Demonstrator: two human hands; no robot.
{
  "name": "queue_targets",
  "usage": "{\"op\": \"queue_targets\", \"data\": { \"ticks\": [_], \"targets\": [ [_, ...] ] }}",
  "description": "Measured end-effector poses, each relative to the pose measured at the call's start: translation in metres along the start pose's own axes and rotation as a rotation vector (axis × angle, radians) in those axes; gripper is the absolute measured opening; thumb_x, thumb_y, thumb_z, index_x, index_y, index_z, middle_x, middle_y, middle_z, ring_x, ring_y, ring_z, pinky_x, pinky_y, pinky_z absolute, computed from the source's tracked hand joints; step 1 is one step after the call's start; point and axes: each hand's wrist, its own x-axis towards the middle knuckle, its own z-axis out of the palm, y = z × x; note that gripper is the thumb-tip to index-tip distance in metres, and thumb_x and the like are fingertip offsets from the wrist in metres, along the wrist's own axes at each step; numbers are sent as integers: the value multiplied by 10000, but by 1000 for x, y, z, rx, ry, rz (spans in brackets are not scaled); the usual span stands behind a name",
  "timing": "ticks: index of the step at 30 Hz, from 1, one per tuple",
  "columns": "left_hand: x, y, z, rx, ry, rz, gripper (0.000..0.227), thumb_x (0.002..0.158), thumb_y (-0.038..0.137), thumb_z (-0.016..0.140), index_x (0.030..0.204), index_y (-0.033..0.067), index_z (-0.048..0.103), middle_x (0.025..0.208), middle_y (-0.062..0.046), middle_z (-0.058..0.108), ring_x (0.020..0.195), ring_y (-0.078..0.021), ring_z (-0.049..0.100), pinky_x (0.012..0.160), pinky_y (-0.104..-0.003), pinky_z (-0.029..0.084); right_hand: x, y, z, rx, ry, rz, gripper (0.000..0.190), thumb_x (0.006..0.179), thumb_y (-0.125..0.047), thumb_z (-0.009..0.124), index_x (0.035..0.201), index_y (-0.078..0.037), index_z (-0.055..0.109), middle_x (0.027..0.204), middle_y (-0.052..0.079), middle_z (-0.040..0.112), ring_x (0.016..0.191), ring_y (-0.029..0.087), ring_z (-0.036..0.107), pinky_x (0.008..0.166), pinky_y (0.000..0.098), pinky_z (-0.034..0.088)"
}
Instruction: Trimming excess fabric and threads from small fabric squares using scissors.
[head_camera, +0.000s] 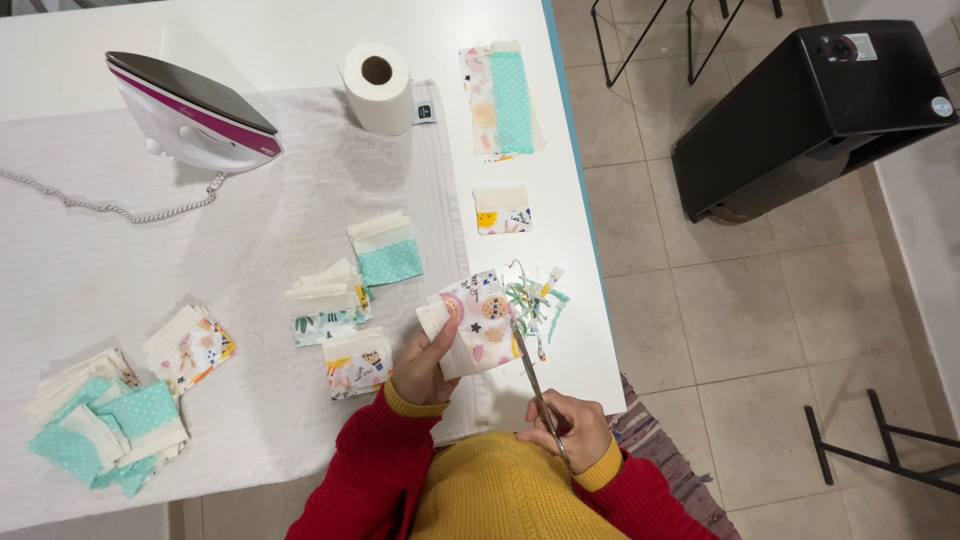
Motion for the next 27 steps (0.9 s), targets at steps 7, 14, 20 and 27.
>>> {"op": "queue_targets", "data": {
  "ticks": [7,14,20,27],
  "targets": [
    [-1,-4,-4,7,19,-22,464,1045,220,485,1432,-34,459,1332,-176,634,1185,-275,652,980,-425,561,-2,8,2,-21,20,36,305,757,-272,901,775,-42,700,458,3,555,392,69,483,414,267,369],
    [-3,-7,-4,17,10,-64,458,1047,237,514,1412,-39,491,1315,-143,645,1176,-237,650,967,-383,554,4,-9,-7,64,-43,55,329,703,-211,931,817,-19,689,582,-3,556,519,68,448,494,259,387],
    [-7,-11,0,58,-48,-73,423,1043,232,526,1390,-9,513,1268,-107,655,1125,-204,669,937,-356,565,13,-19,-9,106,-10,-72,274,734,-134,898,831,-13,672,623,-2,596,561,53,513,529,243,447],
    [-7,-17,-6,41,-65,-64,415,1063,216,518,1405,-18,502,1253,-107,654,1096,-197,669,916,-354,566,11,-13,-3,60,18,79,233,758,-136,888,773,-22,685,512,-7,581,442,79,489,448,280,396]
  ]
}}
